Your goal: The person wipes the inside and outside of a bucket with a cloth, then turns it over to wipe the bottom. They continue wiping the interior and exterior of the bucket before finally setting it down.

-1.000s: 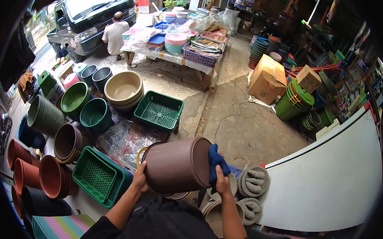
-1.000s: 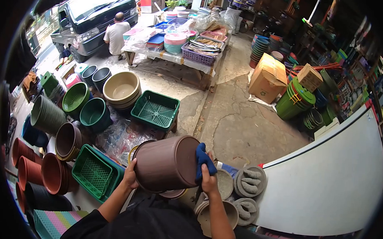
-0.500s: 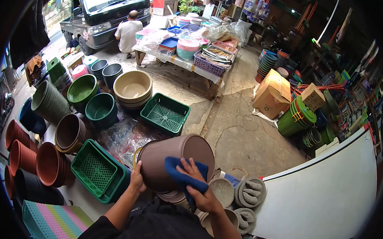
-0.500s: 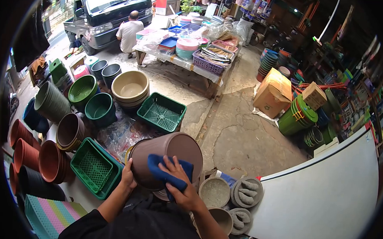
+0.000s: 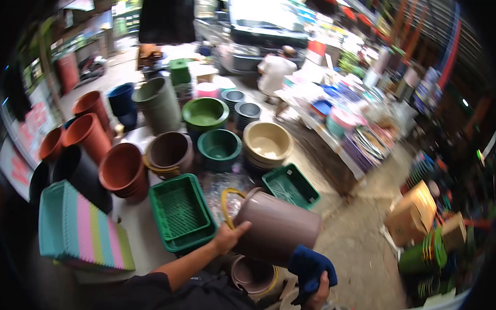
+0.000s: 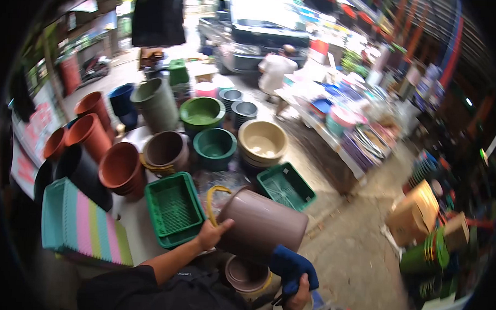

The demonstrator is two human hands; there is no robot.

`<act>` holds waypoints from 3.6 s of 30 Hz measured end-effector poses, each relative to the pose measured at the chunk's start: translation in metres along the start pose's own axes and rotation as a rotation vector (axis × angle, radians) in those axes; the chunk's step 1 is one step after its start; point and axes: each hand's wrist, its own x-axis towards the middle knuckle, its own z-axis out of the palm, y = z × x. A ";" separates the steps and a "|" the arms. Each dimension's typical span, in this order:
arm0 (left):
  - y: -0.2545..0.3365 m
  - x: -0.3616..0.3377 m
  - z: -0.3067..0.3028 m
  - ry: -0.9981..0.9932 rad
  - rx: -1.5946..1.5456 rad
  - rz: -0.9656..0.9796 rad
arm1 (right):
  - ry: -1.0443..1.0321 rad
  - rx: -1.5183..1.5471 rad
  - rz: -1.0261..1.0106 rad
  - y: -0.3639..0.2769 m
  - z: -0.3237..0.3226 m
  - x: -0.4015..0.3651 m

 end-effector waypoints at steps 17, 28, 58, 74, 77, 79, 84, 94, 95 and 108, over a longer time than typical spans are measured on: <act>0.095 -0.042 -0.030 -0.090 1.317 0.712 | -0.452 -0.351 -0.103 0.042 0.181 0.073; 0.118 -0.047 -0.100 0.095 1.337 0.883 | -0.598 -0.297 0.272 0.076 0.245 0.088; 0.129 0.010 -0.280 0.662 -0.478 0.298 | -0.864 -0.460 0.287 0.189 0.393 0.167; 0.154 0.100 -0.377 0.786 -0.146 0.444 | -0.878 -0.633 0.301 0.294 0.498 0.240; 0.137 0.108 -0.388 0.815 -0.087 0.391 | -0.853 -0.706 0.264 0.306 0.499 0.243; 0.119 0.118 -0.398 0.856 -0.017 0.391 | -0.834 -0.699 0.251 0.314 0.498 0.246; 0.099 0.128 -0.414 0.908 -0.018 0.242 | -0.860 -0.730 0.297 0.353 0.488 0.268; 0.043 0.146 -0.443 1.013 0.094 0.030 | -0.777 -0.748 0.359 0.421 0.460 0.294; 0.040 0.146 -0.444 1.020 0.113 0.013 | -0.776 -0.753 0.353 0.425 0.459 0.295; -0.005 0.153 -0.451 1.209 0.211 -0.019 | -0.866 -1.100 -0.064 0.452 0.448 0.309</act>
